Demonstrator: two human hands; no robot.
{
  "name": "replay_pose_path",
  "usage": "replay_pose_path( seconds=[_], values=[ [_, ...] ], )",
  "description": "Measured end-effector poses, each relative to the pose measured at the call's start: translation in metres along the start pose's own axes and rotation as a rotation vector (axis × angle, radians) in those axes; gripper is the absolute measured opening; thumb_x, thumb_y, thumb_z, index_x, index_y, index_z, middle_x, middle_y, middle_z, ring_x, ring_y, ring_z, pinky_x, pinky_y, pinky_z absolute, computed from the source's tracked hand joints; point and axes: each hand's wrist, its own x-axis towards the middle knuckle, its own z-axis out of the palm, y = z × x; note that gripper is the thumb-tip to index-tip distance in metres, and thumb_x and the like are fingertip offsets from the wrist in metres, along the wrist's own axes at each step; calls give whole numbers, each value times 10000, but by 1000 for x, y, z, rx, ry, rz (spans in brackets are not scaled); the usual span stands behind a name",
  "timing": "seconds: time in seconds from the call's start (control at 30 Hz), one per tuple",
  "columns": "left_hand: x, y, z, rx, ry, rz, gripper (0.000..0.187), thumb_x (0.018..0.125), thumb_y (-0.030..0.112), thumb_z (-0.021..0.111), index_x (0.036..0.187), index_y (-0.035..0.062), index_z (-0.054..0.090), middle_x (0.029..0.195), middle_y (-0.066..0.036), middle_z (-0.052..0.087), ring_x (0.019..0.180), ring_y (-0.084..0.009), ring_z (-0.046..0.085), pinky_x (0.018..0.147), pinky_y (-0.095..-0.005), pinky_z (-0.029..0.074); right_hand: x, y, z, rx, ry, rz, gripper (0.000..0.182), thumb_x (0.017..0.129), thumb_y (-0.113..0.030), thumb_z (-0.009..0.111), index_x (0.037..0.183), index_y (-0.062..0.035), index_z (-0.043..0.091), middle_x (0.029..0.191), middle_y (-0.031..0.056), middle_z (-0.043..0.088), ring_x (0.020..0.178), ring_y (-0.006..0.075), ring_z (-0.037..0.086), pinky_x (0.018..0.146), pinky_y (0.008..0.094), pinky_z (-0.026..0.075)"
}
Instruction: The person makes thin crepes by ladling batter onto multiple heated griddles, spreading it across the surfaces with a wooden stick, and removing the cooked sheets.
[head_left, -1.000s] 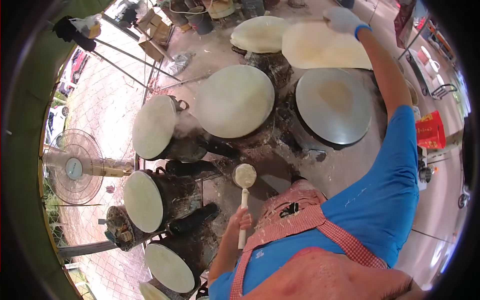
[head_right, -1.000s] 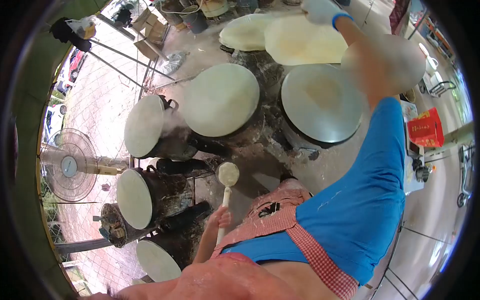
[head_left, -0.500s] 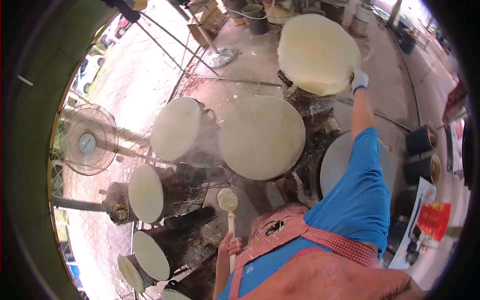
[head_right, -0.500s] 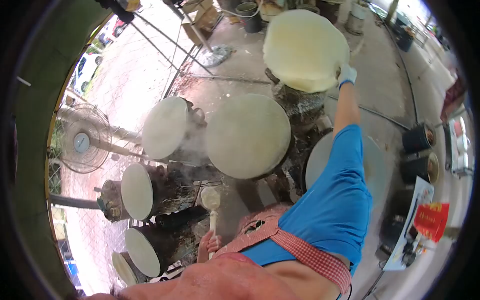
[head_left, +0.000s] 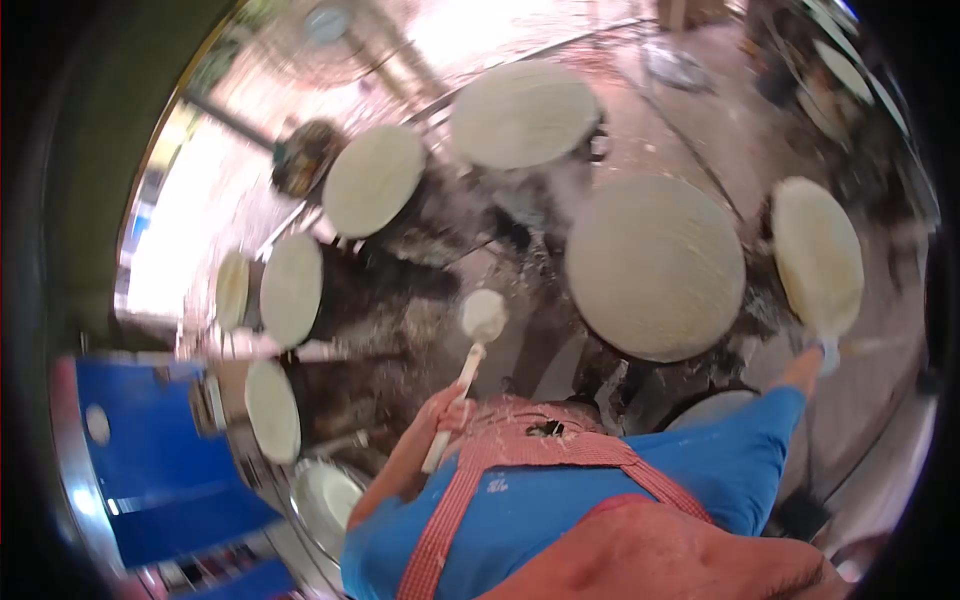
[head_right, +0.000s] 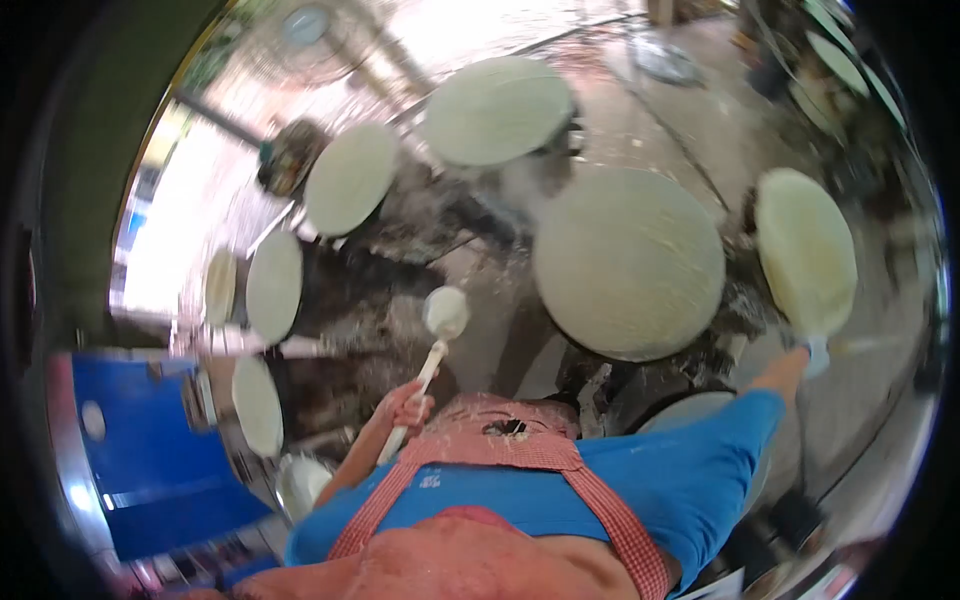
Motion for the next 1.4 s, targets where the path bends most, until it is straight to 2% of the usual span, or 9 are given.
replay_pose_path(
  seconds=[0.07, 0.23, 0.43, 0.6, 0.67, 0.73, 0.93, 1.3, 1.4],
  values=[
    [-2, 4, -16, -32, -40, 23, 299, 879, 219, 509, 1171, 208, 448, 573, 4, 343, 370, -25, 260, 261, -147, 213, -50, -12, -40, 250, 53, 195, 459, 742, -435, 536, 963, -46, 639, 986, 150, 625, 897, 306, 603, 738, 395, 479],
    [-4, 9, -70, -240, -124, 58, 299, 878, 206, 508, 1167, 190, 432, 557, 12, 314, 373, -24, 254, 261, -147, 205, -108, -9, 18, 283, -122, -433, 579, 751, -499, 528, 907, 48, 630, 855, 192, 614, 714, 299, 571, 619, 422, 448],
    [-66, 1, -161, 1, -100, 527, 361, 833, 200, 569, 1134, 202, 370, 590, 30, 326, 413, -27, 282, 332, -151, 223, -430, -80, -82, 556, -733, -602, 323, 804, -297, 552, 931, -9, 624, 579, 33, 461, 514, 132, 445, 450, 293, 366],
    [-126, -36, -202, -286, 75, 610, 374, 802, 149, 582, 1104, 223, 374, 586, 32, 324, 404, -38, 284, 332, -180, 236, -602, -98, -79, 308, -1528, -1019, 221, 800, -173, 576, 975, -45, 616, 582, -8, 480, 435, 72, 392, 359, 232, 306],
    [-131, -60, -215, -396, 151, 751, 321, 808, 126, 566, 1037, 244, 375, 543, 37, 304, 381, -45, 275, 307, -197, 209, -654, -97, -16, 261, -1593, -1606, 242, 788, -184, 598, 984, -44, 613, 569, -10, 481, 399, 56, 372, 334, 215, 263],
    [-137, -86, -236, -646, 42, 764, 281, 819, 129, 555, 1000, 243, 372, 524, 37, 294, 368, -50, 276, 299, -195, 211, -736, -75, -86, -182, -1744, -1498, 253, 784, -198, 607, 960, -17, 606, 600, 1, 509, 472, 79, 458, 409, 227, 337],
    [-176, -157, -282, -908, 41, 904, 266, 833, 138, 536, 998, 265, 369, 509, 22, 301, 350, -58, 280, 285, -183, 227, -911, 30, -88, 77, -1400, -2382, 426, 717, -396, 626, 942, -38, 578, 783, 194, 611, 753, 344, 594, 683, 419, 439],
    [-224, -239, -392, -1233, 35, 1041, 88, 859, 162, 494, 890, 194, 418, 506, 10, 347, 344, -78, 310, 272, -192, 241, -1218, 184, -125, 339, -756, -3271, 302, 704, -286, 610, 944, -108, 560, 937, 184, 565, 734, 326, 605, 634, 436, 483],
    [-241, -243, -404, -1320, 14, 1024, 311, 880, 249, 460, 619, 106, 371, 490, 4, 313, 332, -73, 280, 272, -198, 246, -1266, 185, -119, 203, -760, -3435, 237, 722, -260, 575, 878, -83, 589, 884, 206, 585, 748, 329, 601, 661, 440, 475]
  ],
)
